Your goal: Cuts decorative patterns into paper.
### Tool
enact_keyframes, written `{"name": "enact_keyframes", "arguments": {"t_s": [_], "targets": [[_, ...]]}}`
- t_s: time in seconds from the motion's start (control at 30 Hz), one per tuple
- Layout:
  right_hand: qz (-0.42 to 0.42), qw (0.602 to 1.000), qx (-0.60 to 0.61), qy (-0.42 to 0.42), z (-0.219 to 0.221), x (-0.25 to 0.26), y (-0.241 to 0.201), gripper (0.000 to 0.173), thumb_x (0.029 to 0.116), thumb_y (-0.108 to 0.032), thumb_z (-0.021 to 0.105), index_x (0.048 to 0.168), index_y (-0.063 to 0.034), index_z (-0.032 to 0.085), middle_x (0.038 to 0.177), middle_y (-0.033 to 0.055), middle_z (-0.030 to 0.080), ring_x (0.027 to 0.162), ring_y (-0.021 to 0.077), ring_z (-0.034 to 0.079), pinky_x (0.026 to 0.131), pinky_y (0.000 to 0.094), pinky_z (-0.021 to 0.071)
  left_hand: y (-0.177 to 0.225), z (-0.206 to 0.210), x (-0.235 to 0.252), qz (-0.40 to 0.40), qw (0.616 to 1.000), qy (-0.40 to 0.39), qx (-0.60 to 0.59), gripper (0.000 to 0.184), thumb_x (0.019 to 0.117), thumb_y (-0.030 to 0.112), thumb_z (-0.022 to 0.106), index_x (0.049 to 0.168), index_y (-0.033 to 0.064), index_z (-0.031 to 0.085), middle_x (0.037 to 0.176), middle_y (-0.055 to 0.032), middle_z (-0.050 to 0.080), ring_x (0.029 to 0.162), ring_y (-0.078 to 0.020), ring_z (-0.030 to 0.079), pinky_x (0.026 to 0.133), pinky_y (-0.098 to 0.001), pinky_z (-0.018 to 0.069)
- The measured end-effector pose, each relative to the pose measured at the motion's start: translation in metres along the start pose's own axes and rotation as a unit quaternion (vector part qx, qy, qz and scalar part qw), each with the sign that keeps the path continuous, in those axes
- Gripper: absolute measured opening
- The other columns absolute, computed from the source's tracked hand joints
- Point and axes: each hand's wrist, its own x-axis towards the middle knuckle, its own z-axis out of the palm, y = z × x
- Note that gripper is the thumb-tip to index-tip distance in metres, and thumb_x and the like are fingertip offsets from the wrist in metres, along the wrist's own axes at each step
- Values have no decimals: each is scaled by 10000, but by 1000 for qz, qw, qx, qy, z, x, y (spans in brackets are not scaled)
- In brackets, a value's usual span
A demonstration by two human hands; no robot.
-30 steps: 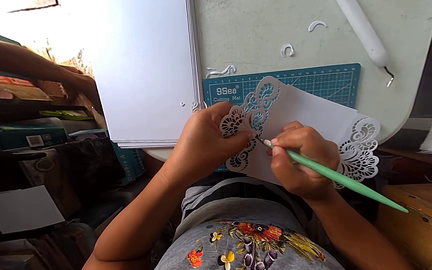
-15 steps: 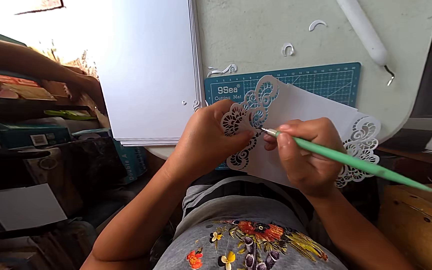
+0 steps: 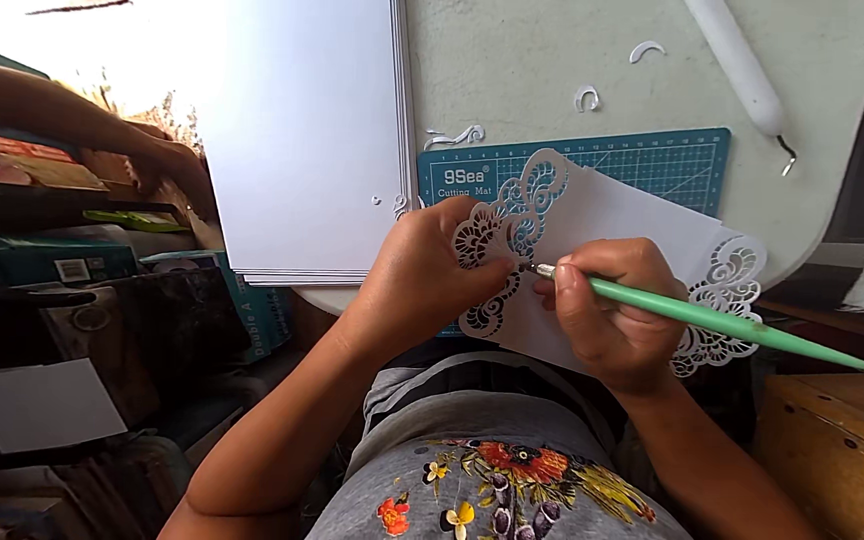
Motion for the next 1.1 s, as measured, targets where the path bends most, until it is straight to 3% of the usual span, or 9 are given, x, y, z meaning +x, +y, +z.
{"name": "enact_keyframes", "arguments": {"t_s": [0.17,1.1], "targets": [[11,1000,-14,-19,-1,-1,-1,110,908,-51,605,992,20,610,871,37,641,773,6,620,675,141,541,0,-1,0,1,1000,-2,9,218,842,51,764,1032,98,669,844,73,720,736,60,672,651,-121,561],[-3,999,-44,-4,1,-2,0,80,903,-57,614,933,17,625,821,40,636,771,17,604,668,128,501,0,-1,1,10,1000,-4,13,216,837,51,761,1027,99,671,845,77,724,739,64,675,653,-121,565]]}}
